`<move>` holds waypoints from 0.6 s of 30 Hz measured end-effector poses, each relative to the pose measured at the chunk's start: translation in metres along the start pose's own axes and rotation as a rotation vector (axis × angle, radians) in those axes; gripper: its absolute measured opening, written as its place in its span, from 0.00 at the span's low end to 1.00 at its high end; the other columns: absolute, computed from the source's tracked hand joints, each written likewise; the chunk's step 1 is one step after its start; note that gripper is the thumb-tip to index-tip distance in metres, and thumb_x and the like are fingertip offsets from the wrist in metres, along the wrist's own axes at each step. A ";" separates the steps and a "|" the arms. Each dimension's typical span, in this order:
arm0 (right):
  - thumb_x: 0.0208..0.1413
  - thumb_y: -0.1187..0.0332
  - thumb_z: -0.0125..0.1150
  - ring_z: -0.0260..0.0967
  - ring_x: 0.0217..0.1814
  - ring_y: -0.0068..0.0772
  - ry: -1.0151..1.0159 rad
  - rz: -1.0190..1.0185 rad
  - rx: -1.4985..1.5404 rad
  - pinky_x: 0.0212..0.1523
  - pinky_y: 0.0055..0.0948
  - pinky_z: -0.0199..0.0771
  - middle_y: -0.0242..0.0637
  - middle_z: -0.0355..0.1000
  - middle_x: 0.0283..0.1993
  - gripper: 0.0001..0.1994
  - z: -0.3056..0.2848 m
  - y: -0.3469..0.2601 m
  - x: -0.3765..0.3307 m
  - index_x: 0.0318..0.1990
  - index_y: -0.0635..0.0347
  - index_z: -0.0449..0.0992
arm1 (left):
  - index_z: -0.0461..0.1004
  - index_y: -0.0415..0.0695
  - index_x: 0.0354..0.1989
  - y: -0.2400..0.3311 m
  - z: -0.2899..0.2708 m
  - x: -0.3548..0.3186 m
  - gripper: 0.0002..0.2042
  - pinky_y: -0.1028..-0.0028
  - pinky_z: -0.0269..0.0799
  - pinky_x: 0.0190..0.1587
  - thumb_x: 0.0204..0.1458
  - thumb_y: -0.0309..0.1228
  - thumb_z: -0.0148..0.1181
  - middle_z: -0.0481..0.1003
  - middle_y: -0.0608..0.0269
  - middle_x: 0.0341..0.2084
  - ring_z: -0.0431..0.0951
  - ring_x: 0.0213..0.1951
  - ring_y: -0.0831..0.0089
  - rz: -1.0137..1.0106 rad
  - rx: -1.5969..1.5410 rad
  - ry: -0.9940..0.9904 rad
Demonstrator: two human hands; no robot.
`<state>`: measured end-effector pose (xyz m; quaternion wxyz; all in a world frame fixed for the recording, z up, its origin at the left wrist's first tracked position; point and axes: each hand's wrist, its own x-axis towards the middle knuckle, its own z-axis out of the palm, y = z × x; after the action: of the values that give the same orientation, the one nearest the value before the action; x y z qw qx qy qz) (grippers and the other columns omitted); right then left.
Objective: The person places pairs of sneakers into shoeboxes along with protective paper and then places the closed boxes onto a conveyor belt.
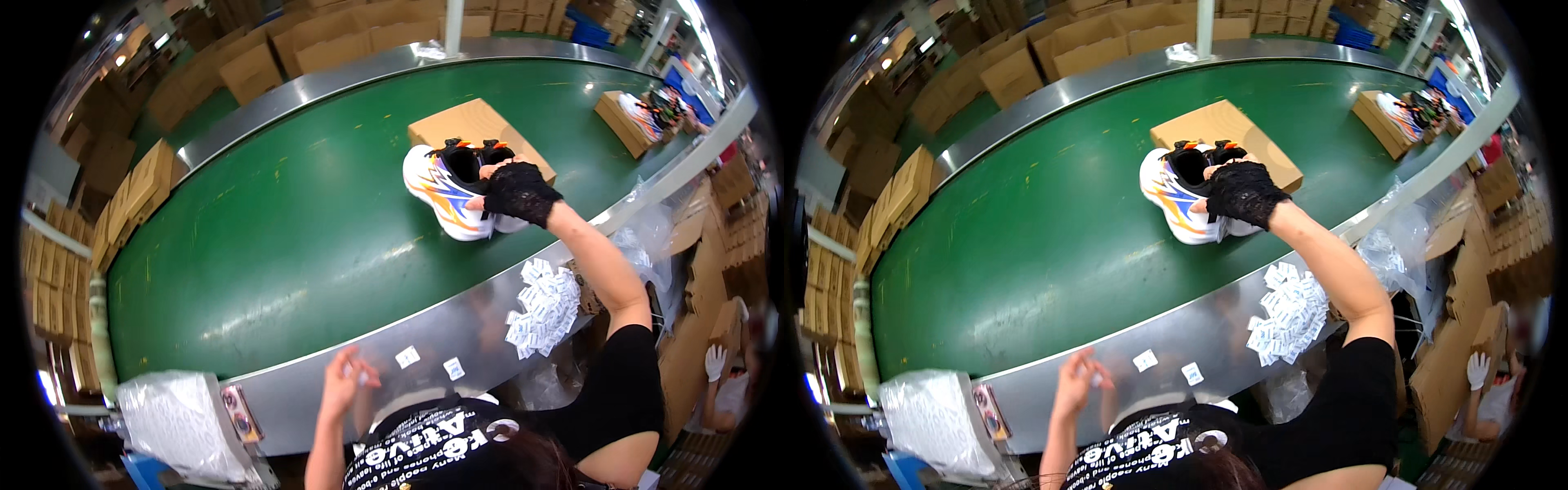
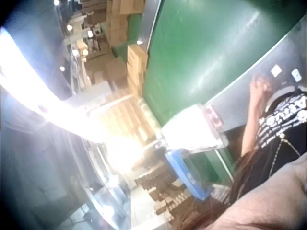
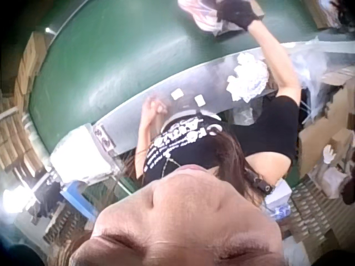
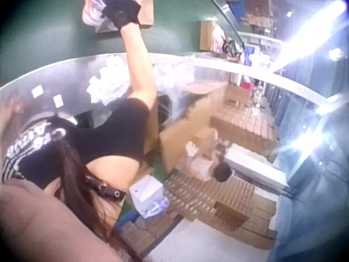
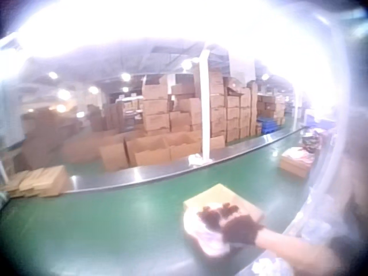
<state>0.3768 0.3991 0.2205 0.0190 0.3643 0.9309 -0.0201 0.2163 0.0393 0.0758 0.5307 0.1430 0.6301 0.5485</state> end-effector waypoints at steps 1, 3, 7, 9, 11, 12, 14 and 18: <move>0.35 0.45 0.57 0.67 0.40 0.38 -0.088 -0.020 0.072 0.45 0.31 0.60 0.41 0.70 0.32 0.25 -0.027 -0.030 -0.014 0.31 0.59 0.73 | 0.63 0.33 0.44 -0.003 -0.021 0.013 0.12 0.74 0.70 0.26 0.51 0.22 0.43 0.69 0.58 0.21 0.72 0.22 0.70 0.302 0.224 0.040; 0.35 0.45 0.58 0.67 0.40 0.40 -0.183 -0.142 0.135 0.40 0.32 0.65 0.41 0.70 0.33 0.26 -0.042 -0.061 -0.026 0.32 0.62 0.72 | 0.67 0.35 0.41 0.055 -0.014 0.019 0.11 0.79 0.66 0.25 0.52 0.22 0.43 0.71 0.61 0.25 0.69 0.22 0.77 0.553 0.247 0.112; 0.32 0.48 0.63 0.68 0.28 0.40 -0.181 -0.442 0.265 0.30 0.33 0.66 0.42 0.67 0.22 0.23 -0.049 -0.100 -0.047 0.22 0.62 0.70 | 0.66 0.38 0.45 0.153 0.040 0.013 0.17 0.81 0.64 0.24 0.47 0.30 0.54 0.73 0.57 0.29 0.64 0.18 0.82 0.930 0.625 0.317; 0.32 0.48 0.64 0.68 0.27 0.41 -0.273 -0.550 0.309 0.29 0.33 0.66 0.44 0.67 0.21 0.24 -0.056 -0.128 -0.053 0.22 0.63 0.70 | 0.68 0.38 0.44 0.162 0.040 0.017 0.17 0.82 0.64 0.26 0.46 0.33 0.56 0.74 0.56 0.27 0.67 0.20 0.81 0.908 0.772 0.283; 0.32 0.48 0.64 0.68 0.27 0.42 -0.364 -0.588 0.315 0.29 0.33 0.66 0.45 0.66 0.21 0.24 -0.048 -0.147 -0.051 0.22 0.64 0.70 | 0.71 0.37 0.40 0.163 0.031 0.019 0.16 0.82 0.65 0.27 0.46 0.35 0.55 0.74 0.57 0.22 0.70 0.22 0.80 0.663 0.755 0.178; 0.32 0.48 0.64 0.68 0.27 0.42 -0.349 -0.631 0.335 0.29 0.32 0.66 0.45 0.66 0.20 0.24 -0.045 -0.153 -0.050 0.22 0.64 0.70 | 0.73 0.36 0.36 0.154 0.022 0.020 0.13 0.82 0.65 0.27 0.48 0.34 0.54 0.74 0.60 0.19 0.70 0.23 0.82 0.593 0.612 0.213; 0.32 0.48 0.64 0.68 0.27 0.42 -0.323 -0.713 0.377 0.29 0.32 0.66 0.45 0.66 0.20 0.24 -0.038 -0.163 -0.049 0.21 0.64 0.70 | 0.72 0.36 0.37 0.134 0.006 0.022 0.13 0.82 0.64 0.25 0.49 0.34 0.53 0.73 0.65 0.19 0.68 0.22 0.85 0.567 0.391 0.230; 0.32 0.49 0.63 0.68 0.25 0.41 -0.152 -0.932 0.257 0.30 0.33 0.65 0.44 0.65 0.17 0.22 -0.014 -0.183 -0.056 0.20 0.62 0.70 | 0.72 0.37 0.38 0.118 -0.017 -0.003 0.13 0.82 0.65 0.26 0.47 0.32 0.55 0.73 0.65 0.21 0.67 0.23 0.85 0.501 0.243 0.258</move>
<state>0.2935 0.2272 0.2413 0.0309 -0.0941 0.9808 -0.1678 0.1559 0.0696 0.1743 0.2737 0.2853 0.6984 0.5966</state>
